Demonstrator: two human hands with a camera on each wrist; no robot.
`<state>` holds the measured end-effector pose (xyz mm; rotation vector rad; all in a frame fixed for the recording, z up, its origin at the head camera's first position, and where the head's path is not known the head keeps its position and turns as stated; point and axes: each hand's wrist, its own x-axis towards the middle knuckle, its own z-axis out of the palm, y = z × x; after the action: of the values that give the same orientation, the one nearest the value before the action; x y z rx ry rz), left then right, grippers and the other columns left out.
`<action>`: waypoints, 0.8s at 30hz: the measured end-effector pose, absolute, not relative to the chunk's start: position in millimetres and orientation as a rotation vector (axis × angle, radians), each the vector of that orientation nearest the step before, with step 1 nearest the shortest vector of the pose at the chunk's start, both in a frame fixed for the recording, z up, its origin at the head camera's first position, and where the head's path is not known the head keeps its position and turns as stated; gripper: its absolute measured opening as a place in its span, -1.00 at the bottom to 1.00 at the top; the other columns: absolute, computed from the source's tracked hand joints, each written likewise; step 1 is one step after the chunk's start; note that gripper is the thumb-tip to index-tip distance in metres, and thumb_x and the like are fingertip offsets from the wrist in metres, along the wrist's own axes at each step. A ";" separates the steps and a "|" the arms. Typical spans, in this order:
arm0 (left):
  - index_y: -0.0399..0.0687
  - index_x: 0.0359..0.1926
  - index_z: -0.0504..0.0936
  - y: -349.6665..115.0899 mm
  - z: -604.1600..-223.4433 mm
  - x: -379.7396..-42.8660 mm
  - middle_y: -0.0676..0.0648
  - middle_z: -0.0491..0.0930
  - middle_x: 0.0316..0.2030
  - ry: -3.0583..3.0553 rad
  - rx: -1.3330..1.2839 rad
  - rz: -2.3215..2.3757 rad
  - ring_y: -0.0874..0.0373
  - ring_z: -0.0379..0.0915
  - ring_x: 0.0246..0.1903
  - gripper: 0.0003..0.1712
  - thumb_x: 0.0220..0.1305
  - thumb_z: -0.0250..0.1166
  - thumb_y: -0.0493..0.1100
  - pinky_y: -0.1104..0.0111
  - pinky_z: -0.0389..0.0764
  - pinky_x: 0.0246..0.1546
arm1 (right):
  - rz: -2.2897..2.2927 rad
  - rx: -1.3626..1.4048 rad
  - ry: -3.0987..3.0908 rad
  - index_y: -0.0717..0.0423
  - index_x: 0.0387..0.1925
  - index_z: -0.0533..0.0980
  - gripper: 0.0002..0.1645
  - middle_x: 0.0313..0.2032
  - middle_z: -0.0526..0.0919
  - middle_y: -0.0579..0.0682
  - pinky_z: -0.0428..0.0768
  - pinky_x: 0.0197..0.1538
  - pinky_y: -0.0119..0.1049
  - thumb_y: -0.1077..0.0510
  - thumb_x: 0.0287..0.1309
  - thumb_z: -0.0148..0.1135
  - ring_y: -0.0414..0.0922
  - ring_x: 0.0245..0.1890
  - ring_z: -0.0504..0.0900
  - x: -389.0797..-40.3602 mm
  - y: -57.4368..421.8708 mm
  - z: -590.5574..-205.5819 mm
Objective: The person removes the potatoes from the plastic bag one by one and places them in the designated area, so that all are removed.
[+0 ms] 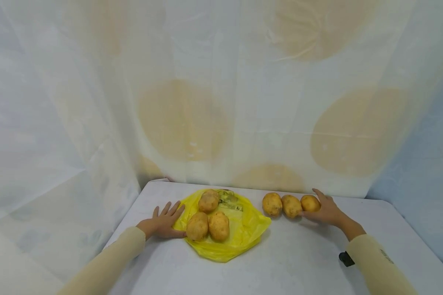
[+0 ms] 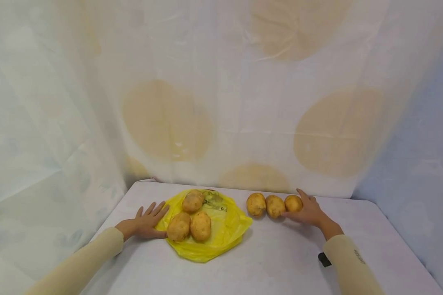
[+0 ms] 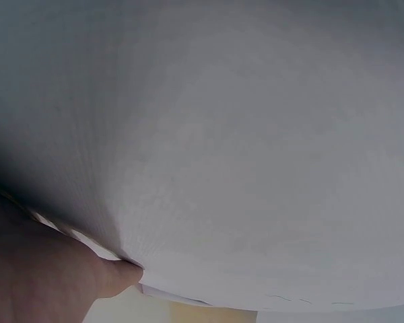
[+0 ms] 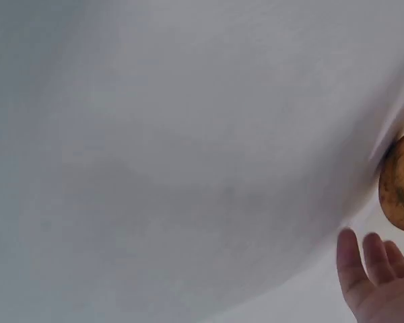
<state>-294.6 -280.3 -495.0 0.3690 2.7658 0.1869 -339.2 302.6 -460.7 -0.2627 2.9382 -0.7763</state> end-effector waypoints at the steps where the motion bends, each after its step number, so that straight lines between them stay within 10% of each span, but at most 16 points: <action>1: 0.06 0.59 -0.17 -280.8 -496.6 -295.5 -0.12 -0.32 0.59 2.769 0.368 0.189 -0.27 -0.44 0.54 0.37 -0.04 0.08 0.71 -0.35 -0.45 0.37 | -0.777 -0.260 2.952 0.29 0.52 -0.18 0.35 0.34 -0.01 0.65 0.27 0.15 0.52 -0.39 0.09 0.29 0.57 0.28 0.12 -338.1 303.1 -459.7; 8: 0.10 0.59 -0.16 -283.5 -507.5 -300.5 -0.08 -0.32 0.60 2.790 0.360 0.195 -0.24 -0.45 0.55 0.38 -0.06 0.09 0.71 -0.34 -0.46 0.38 | -0.557 -0.269 3.213 0.11 0.56 -0.20 0.06 0.43 -0.21 0.59 0.11 0.11 0.62 -0.43 0.35 -0.16 0.67 0.27 0.02 -327.7 317.0 -457.3; 24: 0.03 0.59 -0.15 -279.5 -490.8 -291.2 -0.14 -0.30 0.59 2.774 0.386 0.173 -0.29 -0.40 0.54 0.33 0.03 0.10 0.65 -0.37 -0.36 0.37 | -0.201 -0.288 3.440 -0.12 0.58 -0.19 0.01 0.51 -0.49 0.36 -0.13 0.26 0.54 -0.43 0.32 -0.10 0.52 0.36 -0.10 -305.2 350.3 -466.8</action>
<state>-291.2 -279.5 -490.8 0.3862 2.7736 0.1731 -305.2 350.3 -466.8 -0.2883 3.4399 -0.2012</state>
